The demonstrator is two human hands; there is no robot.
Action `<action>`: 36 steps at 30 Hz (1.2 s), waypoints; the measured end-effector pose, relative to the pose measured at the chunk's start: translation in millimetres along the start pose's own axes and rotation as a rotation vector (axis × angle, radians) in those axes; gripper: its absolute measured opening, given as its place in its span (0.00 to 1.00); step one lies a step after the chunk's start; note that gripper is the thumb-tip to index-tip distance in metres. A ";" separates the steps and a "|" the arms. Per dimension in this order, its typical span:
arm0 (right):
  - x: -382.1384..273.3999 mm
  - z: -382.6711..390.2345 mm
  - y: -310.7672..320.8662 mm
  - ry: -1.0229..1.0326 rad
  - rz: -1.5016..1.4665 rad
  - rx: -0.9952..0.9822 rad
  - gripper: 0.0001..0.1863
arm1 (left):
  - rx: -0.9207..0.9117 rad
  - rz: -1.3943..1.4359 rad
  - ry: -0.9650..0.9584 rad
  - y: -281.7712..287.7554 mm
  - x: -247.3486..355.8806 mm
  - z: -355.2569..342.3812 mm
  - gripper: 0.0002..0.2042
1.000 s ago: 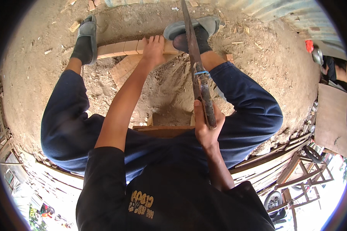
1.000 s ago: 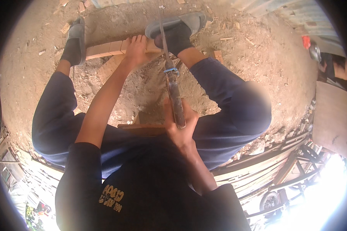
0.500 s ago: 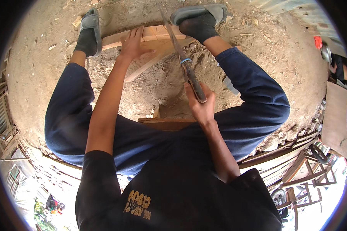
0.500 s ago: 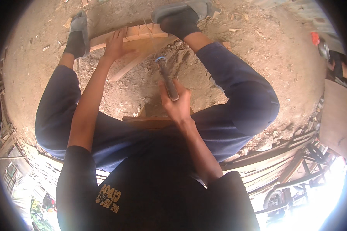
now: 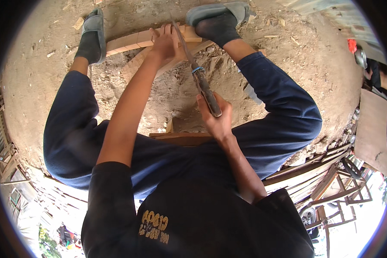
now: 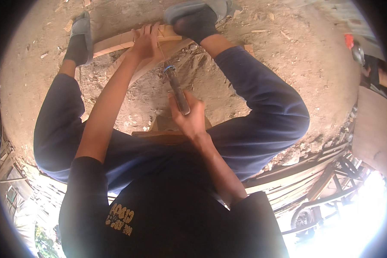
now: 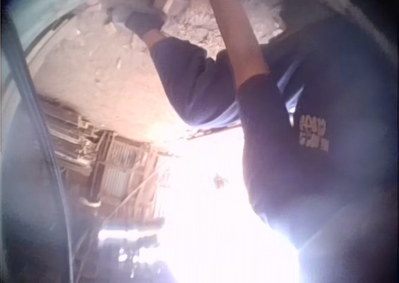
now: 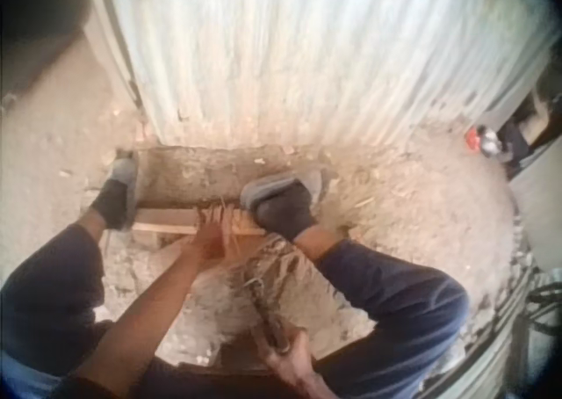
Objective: The person sits on the ground and uses a chisel to carve a piece of wood held between their feet. They repeatedly strike the chisel to remove wood shavings and shape the piece.
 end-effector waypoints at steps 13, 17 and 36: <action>-9.3 9.9 14.1 -0.048 -0.005 0.073 0.13 | 0.070 0.112 0.060 11.7 37.5 5.3 0.46; -4.9 13.2 9.3 -0.004 -0.013 0.080 0.13 | 0.042 0.094 0.086 14.1 42.3 8.6 0.47; 19.6 -7.6 -12.8 -0.005 -0.052 -0.012 0.12 | -0.018 0.194 0.227 47.2 -47.1 51.3 0.63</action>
Point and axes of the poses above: each hand's wrist, its own z-axis away from the middle knuckle, its own y-axis out of the back of the hand, x = y × z, the point moved 3 cm from there along -z, towards the middle knuckle, and after that the axes turned 15 degrees about z, right-handed, at the moved point
